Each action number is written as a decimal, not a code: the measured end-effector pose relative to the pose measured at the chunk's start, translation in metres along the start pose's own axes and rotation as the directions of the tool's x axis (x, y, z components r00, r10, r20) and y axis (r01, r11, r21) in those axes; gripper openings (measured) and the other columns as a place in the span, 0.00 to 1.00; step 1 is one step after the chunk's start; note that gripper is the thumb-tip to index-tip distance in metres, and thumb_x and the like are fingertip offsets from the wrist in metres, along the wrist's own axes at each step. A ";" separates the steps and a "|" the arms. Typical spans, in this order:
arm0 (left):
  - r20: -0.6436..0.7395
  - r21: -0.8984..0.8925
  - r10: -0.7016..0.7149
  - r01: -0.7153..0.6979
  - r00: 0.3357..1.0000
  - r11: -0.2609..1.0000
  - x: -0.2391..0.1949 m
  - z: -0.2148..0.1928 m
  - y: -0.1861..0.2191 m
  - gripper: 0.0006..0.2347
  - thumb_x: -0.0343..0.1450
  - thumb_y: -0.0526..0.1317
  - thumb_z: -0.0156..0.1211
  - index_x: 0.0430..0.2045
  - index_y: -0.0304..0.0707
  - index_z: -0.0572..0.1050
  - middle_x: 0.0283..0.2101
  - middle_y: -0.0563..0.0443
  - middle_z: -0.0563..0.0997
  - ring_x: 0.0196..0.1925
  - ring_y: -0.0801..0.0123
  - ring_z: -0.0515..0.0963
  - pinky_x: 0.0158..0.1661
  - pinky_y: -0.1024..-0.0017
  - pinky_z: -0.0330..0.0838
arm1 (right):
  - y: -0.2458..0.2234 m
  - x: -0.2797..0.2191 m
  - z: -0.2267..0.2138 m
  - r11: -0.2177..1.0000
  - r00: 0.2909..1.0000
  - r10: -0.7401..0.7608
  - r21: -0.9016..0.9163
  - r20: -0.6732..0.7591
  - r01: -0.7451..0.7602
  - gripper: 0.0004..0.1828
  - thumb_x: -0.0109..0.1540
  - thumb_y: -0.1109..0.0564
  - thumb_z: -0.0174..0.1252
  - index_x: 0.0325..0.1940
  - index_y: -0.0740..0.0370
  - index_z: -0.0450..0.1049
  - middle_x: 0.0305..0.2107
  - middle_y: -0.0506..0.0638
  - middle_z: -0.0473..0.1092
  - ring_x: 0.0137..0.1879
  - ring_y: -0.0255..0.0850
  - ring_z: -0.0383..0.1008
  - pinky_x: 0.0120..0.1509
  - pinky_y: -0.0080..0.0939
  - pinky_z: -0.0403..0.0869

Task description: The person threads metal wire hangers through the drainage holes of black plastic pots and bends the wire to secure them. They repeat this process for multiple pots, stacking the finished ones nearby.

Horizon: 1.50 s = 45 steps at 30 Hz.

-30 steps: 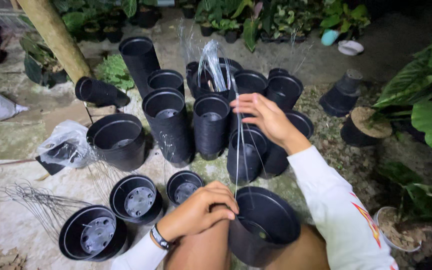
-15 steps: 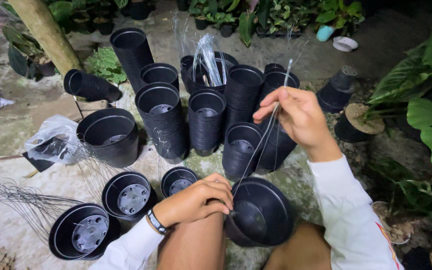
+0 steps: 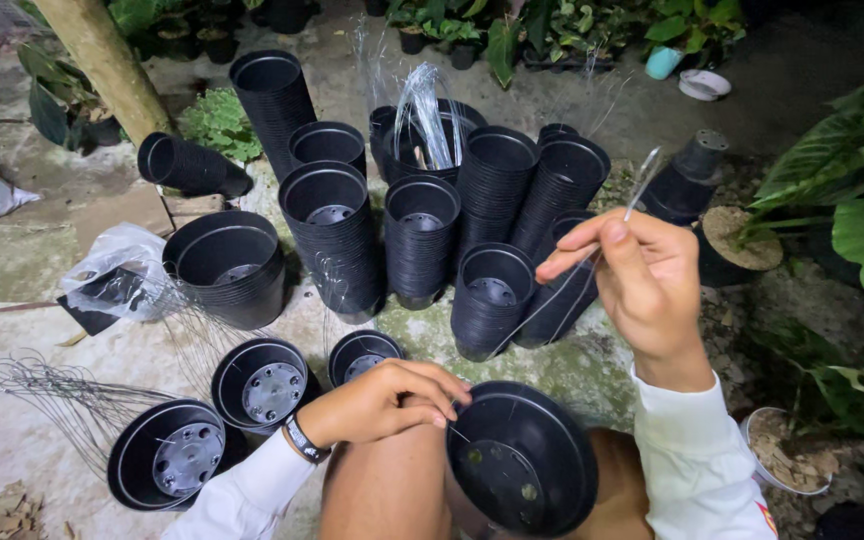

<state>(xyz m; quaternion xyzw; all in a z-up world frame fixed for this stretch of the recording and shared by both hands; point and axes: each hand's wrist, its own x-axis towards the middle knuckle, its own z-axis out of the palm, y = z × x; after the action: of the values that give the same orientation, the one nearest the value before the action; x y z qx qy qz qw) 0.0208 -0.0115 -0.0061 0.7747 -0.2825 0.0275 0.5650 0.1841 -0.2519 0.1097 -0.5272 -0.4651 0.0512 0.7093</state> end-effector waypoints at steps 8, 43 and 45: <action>-0.068 0.047 -0.013 0.016 0.998 0.999 -0.003 0.013 0.004 0.04 0.71 0.32 0.63 0.34 0.28 0.81 0.52 0.43 0.83 0.53 0.57 0.85 0.53 0.66 0.78 | -0.014 -0.019 0.002 0.999 0.999 -0.053 -0.004 -0.005 0.052 0.21 0.77 0.51 0.50 0.46 0.76 0.73 0.34 0.64 0.76 0.39 0.48 0.81 0.52 0.47 0.80; -0.677 0.494 -0.067 0.519 0.733 0.698 0.006 0.082 0.016 0.09 0.65 0.41 0.67 0.29 0.34 0.80 0.39 0.45 0.78 0.49 0.52 0.74 0.49 0.58 0.63 | -0.005 -0.009 0.038 0.961 1.000 0.005 -0.275 0.013 -0.002 0.18 0.74 0.53 0.49 0.43 0.73 0.75 0.34 0.57 0.78 0.43 0.42 0.83 0.52 0.37 0.79; -0.681 0.495 -0.068 0.527 0.729 0.691 0.008 0.086 0.011 0.08 0.64 0.41 0.67 0.27 0.34 0.80 0.39 0.47 0.78 0.49 0.53 0.74 0.49 0.58 0.63 | -0.008 -0.009 0.039 0.965 1.000 0.006 -0.262 0.016 -0.002 0.18 0.74 0.54 0.49 0.43 0.73 0.75 0.34 0.57 0.78 0.43 0.41 0.83 0.52 0.37 0.79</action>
<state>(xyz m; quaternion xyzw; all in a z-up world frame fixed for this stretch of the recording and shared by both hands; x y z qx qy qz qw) -0.0019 -0.0934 -0.0245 0.9057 0.0843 0.2773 0.3093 0.1482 -0.2334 0.1107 -0.6166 -0.4726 -0.0050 0.6297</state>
